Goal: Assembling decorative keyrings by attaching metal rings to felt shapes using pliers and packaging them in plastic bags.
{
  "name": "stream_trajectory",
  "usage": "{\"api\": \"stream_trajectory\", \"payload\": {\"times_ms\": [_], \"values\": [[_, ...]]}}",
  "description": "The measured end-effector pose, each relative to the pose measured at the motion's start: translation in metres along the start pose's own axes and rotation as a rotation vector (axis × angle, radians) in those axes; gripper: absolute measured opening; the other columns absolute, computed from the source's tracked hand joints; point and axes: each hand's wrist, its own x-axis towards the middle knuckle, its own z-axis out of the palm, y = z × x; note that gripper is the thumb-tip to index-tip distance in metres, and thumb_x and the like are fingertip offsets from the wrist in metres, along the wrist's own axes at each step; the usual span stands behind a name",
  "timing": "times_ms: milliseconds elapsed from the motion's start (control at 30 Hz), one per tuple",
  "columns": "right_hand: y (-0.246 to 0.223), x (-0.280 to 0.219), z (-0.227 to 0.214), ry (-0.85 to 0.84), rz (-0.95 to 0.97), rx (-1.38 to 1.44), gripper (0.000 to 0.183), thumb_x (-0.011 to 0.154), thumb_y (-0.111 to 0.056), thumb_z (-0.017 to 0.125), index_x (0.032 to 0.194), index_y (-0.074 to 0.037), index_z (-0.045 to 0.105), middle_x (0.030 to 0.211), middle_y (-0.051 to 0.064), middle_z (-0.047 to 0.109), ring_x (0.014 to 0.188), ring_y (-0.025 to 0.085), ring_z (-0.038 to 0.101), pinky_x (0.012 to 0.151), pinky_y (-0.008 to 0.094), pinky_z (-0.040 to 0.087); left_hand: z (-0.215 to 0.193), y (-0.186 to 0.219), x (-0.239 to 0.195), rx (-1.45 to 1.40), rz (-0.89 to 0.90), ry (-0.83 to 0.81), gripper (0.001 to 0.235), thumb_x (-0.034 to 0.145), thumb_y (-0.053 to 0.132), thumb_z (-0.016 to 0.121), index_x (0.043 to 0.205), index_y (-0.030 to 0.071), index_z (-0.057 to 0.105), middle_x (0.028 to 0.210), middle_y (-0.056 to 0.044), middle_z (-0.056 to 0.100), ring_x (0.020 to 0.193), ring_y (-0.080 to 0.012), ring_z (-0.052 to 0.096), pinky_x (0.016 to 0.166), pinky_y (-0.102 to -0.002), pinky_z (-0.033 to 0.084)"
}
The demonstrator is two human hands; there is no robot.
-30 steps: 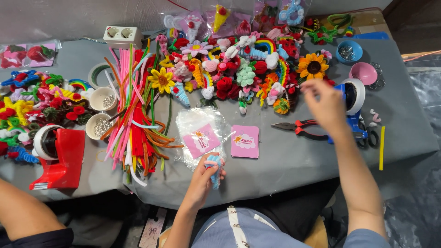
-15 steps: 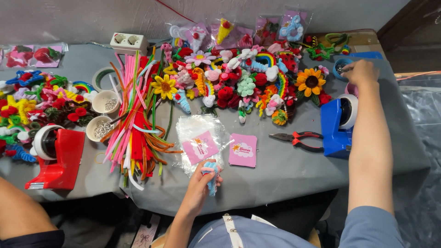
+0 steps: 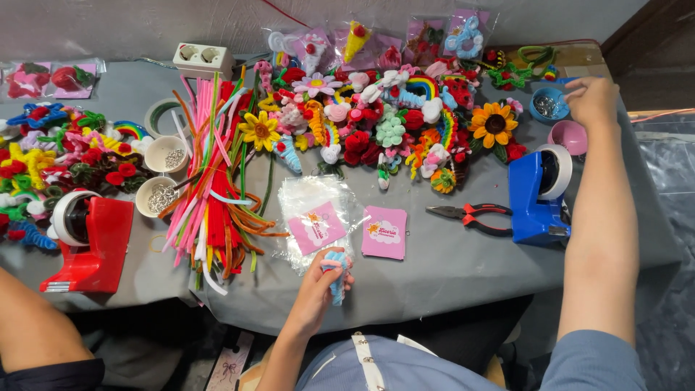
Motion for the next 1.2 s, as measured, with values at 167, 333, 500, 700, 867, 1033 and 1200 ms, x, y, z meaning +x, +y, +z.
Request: {"api": "stream_trajectory", "payload": {"times_ms": [167,333,500,700,867,1033,1200], "values": [[-0.053,-0.045,-0.028,0.134,-0.230,0.163,0.021,0.107,0.004,0.062,0.120,-0.003,0.078,0.102,0.014,0.075,0.085,0.018,0.071,0.078,0.035,0.059,0.000,0.003,-0.002,-0.005,-0.006,0.009,0.040,0.095,0.010,0.059,0.134,0.007,0.055,0.107,-0.014,0.064,0.082,-0.0235,0.064,0.074,-0.033,0.050],[-0.141,-0.150,-0.030,-0.049,-0.272,0.128,0.018,0.106,-0.002,0.063,0.118,-0.003,0.077,0.112,0.015,0.075,0.099,0.026,0.070,0.088,0.040,0.057,0.001,0.002,0.000,0.009,0.006,-0.018,0.039,0.094,0.011,0.060,0.132,0.007,0.055,0.108,-0.014,0.065,0.081,-0.0235,0.064,0.074,-0.034,0.050],[-0.194,-0.237,-0.003,-0.478,-0.075,0.106,0.022,0.099,-0.011,0.063,0.113,-0.014,0.079,0.114,0.005,0.078,0.097,0.018,0.072,0.084,0.033,0.054,0.004,0.000,0.000,0.014,0.022,-0.061,0.037,0.095,0.011,0.060,0.131,0.007,0.055,0.107,-0.012,0.064,0.082,-0.0227,0.063,0.075,-0.033,0.049],[-0.187,-0.292,0.047,-0.606,-0.292,0.132,0.022,0.091,0.001,0.062,0.106,-0.002,0.079,0.109,0.023,0.078,0.103,0.038,0.074,0.089,0.043,0.060,-0.001,-0.016,-0.002,0.080,0.102,-0.112,0.045,0.099,0.012,0.055,0.143,0.002,0.047,0.106,-0.018,0.067,0.083,-0.0196,0.069,0.071,-0.030,0.057],[-0.167,-0.310,0.092,-0.297,-0.560,-0.023,0.015,0.095,-0.025,0.070,0.106,-0.020,0.079,0.104,0.002,0.073,0.100,0.023,0.068,0.090,0.037,0.053,0.000,-0.017,-0.010,0.055,0.125,-0.101,0.046,0.099,0.012,0.055,0.143,-0.001,0.047,0.109,-0.018,0.065,0.084,-0.0201,0.069,0.071,-0.031,0.057],[-0.162,-0.314,0.119,-0.289,-0.549,-0.139,0.008,0.092,-0.028,0.075,0.099,-0.025,0.077,0.094,-0.006,0.070,0.094,0.014,0.067,0.085,0.029,0.050,0.008,-0.012,-0.012,0.093,0.245,-0.145,0.050,0.103,0.013,0.054,0.149,0.000,0.038,0.117,-0.018,0.063,0.099,-0.0207,0.067,0.087,-0.032,0.055],[-0.172,-0.316,0.111,-0.382,-0.461,-0.099,0.003,0.089,-0.023,0.076,0.092,-0.022,0.074,0.088,-0.005,0.070,0.091,0.015,0.068,0.083,0.031,0.050,0.025,0.000,-0.015,0.121,0.400,-0.186,0.049,0.105,0.012,0.055,0.150,0.005,0.037,0.123,-0.015,0.064,0.109,-0.0194,0.066,0.095,-0.031,0.054]]}}
